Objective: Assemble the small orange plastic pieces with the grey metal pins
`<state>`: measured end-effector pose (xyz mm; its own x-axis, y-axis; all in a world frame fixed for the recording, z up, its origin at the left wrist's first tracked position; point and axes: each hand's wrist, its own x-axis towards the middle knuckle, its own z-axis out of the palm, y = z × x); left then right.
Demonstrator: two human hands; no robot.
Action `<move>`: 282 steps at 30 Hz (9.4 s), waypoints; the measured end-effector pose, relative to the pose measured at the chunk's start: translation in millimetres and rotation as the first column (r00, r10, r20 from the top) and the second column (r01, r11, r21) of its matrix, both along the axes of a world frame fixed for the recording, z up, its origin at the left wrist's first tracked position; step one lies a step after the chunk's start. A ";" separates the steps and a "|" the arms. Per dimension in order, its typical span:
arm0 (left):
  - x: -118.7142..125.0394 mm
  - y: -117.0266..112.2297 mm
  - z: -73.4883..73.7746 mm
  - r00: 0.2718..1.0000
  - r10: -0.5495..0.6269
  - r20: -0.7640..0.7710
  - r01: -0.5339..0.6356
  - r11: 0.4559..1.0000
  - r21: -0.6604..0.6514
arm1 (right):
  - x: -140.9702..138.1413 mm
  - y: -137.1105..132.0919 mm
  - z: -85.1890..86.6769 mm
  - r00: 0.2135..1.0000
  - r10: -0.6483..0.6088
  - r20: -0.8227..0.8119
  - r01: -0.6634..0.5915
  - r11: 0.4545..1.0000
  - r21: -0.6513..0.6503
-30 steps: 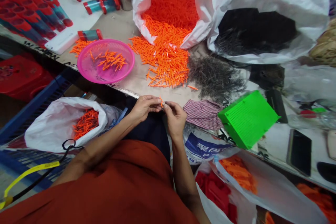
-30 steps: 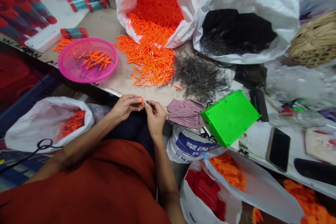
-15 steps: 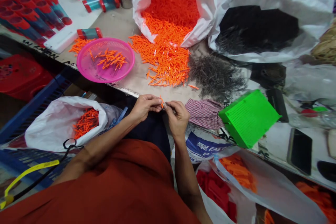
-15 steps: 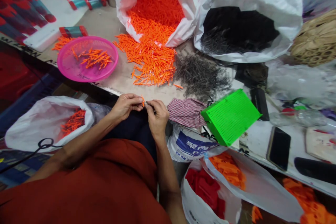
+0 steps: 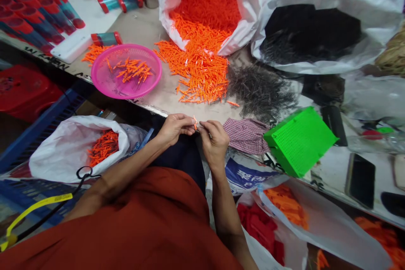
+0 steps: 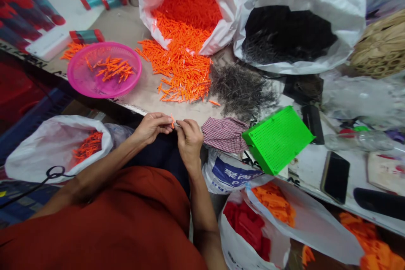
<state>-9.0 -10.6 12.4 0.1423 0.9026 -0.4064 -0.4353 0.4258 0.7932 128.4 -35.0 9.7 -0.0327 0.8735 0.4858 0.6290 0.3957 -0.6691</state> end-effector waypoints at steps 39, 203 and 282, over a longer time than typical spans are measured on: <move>10.9 -11.5 -4.0 0.988 0.151 0.035 -0.152 0.988 0.014 | -19.7 -14.0 -3.6 0.958 -0.205 -0.202 0.187 0.977 -0.106; 10.4 -25.3 -11.4 0.977 0.191 0.097 -0.199 0.977 0.078 | -24.8 -21.3 -4.1 0.934 -0.260 -0.246 0.204 0.951 -0.231; 7.3 -26.9 -14.8 0.976 0.170 -0.136 -0.118 0.938 0.326 | -23.4 -22.1 -1.4 0.948 -0.220 -0.231 0.175 0.964 -0.201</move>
<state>-1.6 -37.6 -2.4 -0.0422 0.9936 -0.1051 -0.3303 0.0854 0.9400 105.0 -57.1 8.3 0.2515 0.9220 0.2943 0.4866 0.1423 -0.8619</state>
